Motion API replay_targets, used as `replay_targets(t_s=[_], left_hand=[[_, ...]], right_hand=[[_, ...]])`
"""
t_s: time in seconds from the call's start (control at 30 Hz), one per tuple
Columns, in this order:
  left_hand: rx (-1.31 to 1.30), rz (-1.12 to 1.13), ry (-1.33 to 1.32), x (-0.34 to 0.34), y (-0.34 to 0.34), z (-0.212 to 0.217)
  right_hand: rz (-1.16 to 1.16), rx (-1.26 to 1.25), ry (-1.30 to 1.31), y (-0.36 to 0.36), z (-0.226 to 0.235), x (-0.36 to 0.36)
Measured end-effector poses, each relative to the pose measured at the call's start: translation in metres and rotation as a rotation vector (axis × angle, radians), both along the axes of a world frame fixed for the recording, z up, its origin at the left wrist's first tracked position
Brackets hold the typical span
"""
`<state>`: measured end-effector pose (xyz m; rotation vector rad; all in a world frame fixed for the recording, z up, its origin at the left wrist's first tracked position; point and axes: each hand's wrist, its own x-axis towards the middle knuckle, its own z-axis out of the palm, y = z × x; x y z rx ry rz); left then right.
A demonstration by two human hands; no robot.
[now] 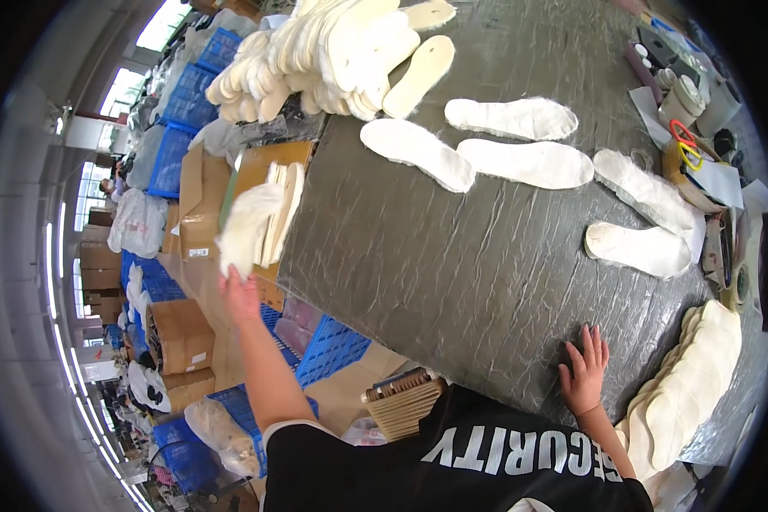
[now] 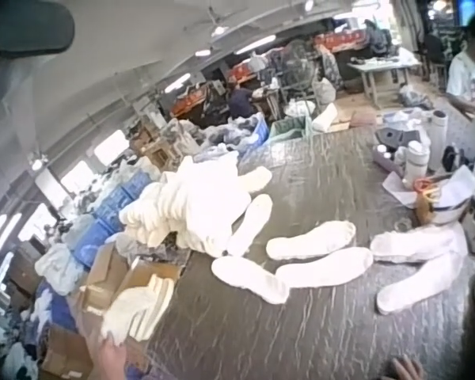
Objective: Inspecting and separating layered shoe insole components on a factory work table.
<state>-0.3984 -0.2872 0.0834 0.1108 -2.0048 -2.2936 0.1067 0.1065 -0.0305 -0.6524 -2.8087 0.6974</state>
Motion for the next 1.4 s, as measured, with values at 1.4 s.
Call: replay_targets(t_s=[1.4], left_hand=[[-0.427, -1.858, 0.192, 0.514, 0.431, -0.105]], right_hand=[[-0.811, 0.298, -0.068, 0.02, 0.048, 0.192]])
